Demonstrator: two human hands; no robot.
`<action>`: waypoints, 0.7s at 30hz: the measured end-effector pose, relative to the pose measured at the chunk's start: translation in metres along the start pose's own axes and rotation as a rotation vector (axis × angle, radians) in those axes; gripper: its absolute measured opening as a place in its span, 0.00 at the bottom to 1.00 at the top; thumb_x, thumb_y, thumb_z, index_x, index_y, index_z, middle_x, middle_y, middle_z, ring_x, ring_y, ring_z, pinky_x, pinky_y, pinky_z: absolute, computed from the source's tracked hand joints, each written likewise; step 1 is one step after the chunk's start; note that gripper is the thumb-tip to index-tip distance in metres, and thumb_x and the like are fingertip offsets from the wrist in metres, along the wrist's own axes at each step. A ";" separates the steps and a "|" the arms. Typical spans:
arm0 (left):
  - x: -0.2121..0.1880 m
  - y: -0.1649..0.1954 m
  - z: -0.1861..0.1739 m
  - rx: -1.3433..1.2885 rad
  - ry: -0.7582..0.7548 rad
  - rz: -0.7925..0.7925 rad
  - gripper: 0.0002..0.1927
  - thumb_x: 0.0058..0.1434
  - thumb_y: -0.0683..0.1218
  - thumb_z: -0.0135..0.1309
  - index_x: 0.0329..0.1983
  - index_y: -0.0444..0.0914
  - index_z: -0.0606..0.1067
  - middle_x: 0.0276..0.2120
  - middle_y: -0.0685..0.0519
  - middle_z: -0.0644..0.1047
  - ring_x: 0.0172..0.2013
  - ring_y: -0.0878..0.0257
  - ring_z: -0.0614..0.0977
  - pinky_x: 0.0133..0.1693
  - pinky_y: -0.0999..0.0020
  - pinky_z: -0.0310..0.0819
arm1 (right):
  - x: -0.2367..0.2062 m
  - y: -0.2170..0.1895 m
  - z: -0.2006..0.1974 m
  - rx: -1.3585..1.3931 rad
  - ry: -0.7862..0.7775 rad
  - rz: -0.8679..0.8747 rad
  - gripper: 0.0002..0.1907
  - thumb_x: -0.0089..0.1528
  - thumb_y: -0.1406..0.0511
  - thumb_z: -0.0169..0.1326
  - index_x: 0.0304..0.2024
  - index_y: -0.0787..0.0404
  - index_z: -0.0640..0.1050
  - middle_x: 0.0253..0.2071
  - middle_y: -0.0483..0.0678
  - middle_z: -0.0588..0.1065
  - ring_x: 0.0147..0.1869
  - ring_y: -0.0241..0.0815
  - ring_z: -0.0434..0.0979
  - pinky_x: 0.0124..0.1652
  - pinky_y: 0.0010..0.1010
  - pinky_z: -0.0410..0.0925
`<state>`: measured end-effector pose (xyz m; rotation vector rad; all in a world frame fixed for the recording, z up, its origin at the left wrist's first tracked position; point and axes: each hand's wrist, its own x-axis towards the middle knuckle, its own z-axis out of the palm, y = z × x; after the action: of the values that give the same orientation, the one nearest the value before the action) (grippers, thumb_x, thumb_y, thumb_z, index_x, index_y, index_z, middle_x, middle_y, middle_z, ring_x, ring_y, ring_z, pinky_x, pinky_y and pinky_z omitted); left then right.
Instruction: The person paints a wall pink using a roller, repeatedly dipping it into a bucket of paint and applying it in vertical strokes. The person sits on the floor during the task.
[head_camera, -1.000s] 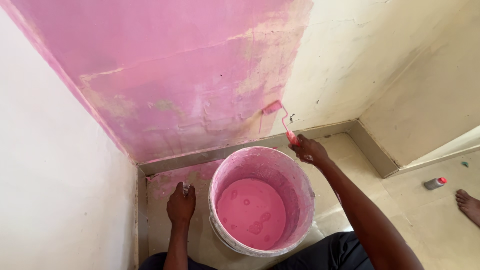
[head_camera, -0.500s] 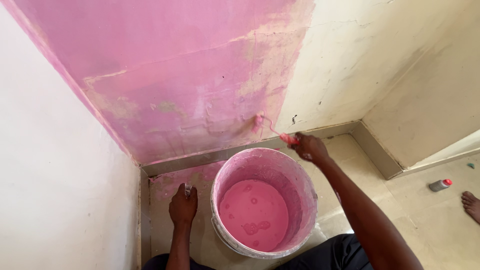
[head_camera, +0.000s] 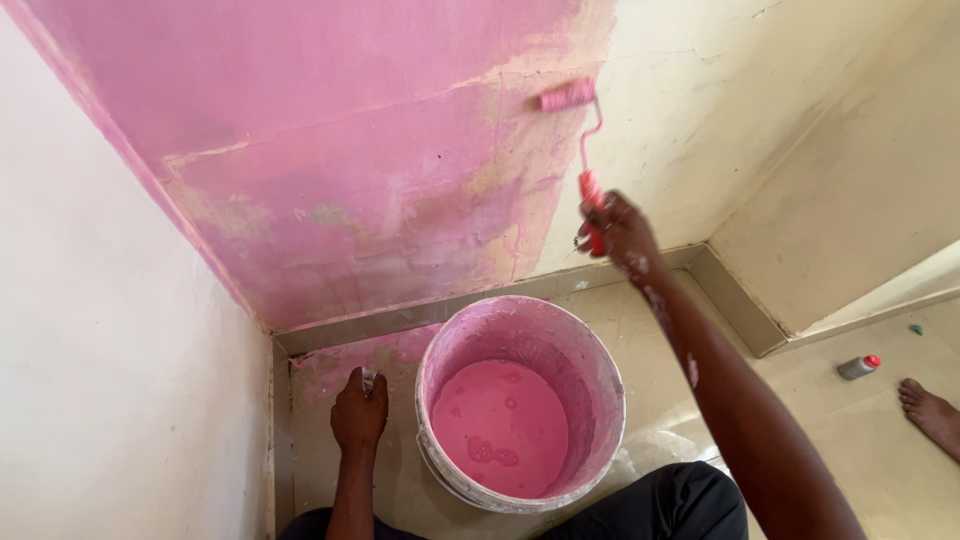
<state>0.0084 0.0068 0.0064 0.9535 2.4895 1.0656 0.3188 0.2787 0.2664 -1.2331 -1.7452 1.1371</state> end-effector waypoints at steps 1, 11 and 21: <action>-0.001 0.000 -0.001 0.003 0.000 0.001 0.18 0.64 0.58 0.52 0.42 0.40 0.77 0.32 0.44 0.83 0.34 0.41 0.84 0.37 0.47 0.77 | 0.000 0.014 0.008 -0.005 -0.024 0.025 0.18 0.68 0.55 0.51 0.45 0.64 0.71 0.32 0.50 0.78 0.32 0.43 0.80 0.32 0.37 0.78; 0.000 0.005 -0.002 -0.010 0.008 0.002 0.17 0.64 0.58 0.52 0.43 0.41 0.77 0.32 0.44 0.83 0.35 0.41 0.84 0.38 0.47 0.77 | 0.007 0.114 0.023 -0.271 -0.298 0.281 0.18 0.67 0.56 0.56 0.43 0.66 0.79 0.36 0.54 0.80 0.36 0.44 0.79 0.35 0.35 0.72; -0.002 0.002 -0.002 0.014 -0.014 -0.011 0.17 0.64 0.58 0.52 0.43 0.41 0.77 0.33 0.44 0.84 0.36 0.42 0.85 0.39 0.48 0.77 | 0.031 0.037 0.030 0.135 -0.229 0.114 0.13 0.68 0.59 0.55 0.42 0.63 0.74 0.37 0.55 0.80 0.38 0.47 0.83 0.39 0.41 0.79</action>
<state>0.0094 0.0053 0.0092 0.9474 2.4909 1.0358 0.2949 0.3064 0.2229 -1.1701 -1.7473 1.4885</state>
